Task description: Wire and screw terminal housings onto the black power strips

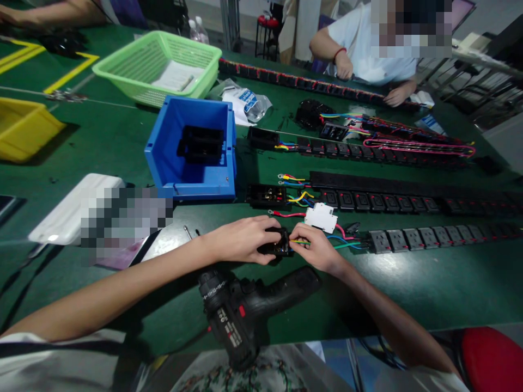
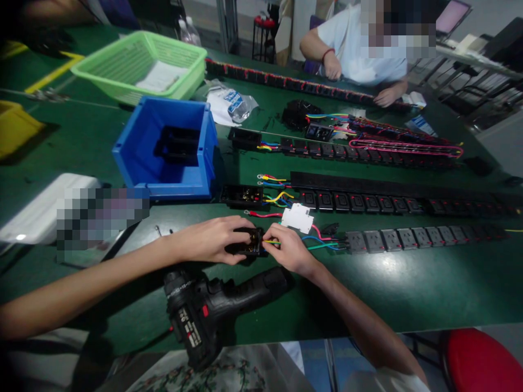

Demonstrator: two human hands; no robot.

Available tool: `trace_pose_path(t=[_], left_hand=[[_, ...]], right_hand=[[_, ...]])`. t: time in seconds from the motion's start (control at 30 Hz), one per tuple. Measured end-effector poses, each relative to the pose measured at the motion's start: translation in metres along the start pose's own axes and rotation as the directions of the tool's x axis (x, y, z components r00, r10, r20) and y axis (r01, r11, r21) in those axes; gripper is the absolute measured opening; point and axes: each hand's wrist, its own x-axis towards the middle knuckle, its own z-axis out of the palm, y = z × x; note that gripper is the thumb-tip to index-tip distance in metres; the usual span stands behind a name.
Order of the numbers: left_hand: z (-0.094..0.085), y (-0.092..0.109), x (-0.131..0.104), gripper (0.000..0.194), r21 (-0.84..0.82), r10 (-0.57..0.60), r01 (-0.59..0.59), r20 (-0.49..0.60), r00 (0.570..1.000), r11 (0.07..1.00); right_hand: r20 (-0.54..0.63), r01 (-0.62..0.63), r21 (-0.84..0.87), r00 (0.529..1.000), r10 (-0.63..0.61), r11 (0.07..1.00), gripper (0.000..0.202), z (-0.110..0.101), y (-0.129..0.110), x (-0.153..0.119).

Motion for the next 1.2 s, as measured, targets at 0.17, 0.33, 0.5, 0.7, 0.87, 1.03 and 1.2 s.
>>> trace_pose_path(t=[0.17,0.33,0.5,0.7,0.87,1.03,1.2], left_hand=[[0.001,0.001,0.002,0.027,-0.021,-0.035,0.035,0.020,0.999,0.999],[0.002,0.000,0.004,0.026,-0.049,-0.047,0.048,0.005,0.999,0.998],[0.002,-0.001,0.004,0.030,-0.036,-0.040,0.040,-0.005,0.999,0.999],[0.005,-0.003,0.003,0.026,-0.063,-0.031,0.029,-0.040,0.999,0.998],[0.005,-0.004,0.002,0.025,-0.077,-0.021,0.018,-0.045,0.999,0.997],[0.003,-0.003,0.000,0.027,-0.086,-0.016,0.010,-0.062,0.998,0.996],[0.002,-0.004,-0.001,0.031,-0.085,-0.016,0.012,-0.044,0.999,0.996]], right_hand=[[-0.001,0.008,-0.037,1.000,-0.008,0.999,0.005,0.000,0.001,0.001],[-0.068,0.101,-0.120,0.992,-0.110,0.988,0.008,-0.012,-0.016,-0.002],[0.072,0.337,-0.145,0.941,-0.330,0.930,0.029,-0.010,-0.065,-0.017],[0.444,0.432,-0.504,0.872,-0.204,0.748,0.069,0.043,-0.106,-0.036],[0.369,0.355,-0.659,0.921,-0.127,0.663,0.057,0.069,-0.108,-0.038],[0.416,0.400,-0.591,0.895,-0.160,0.701,0.056,0.064,-0.102,-0.039],[0.408,0.334,-0.269,0.889,-0.207,0.903,0.057,0.018,-0.109,-0.074]])
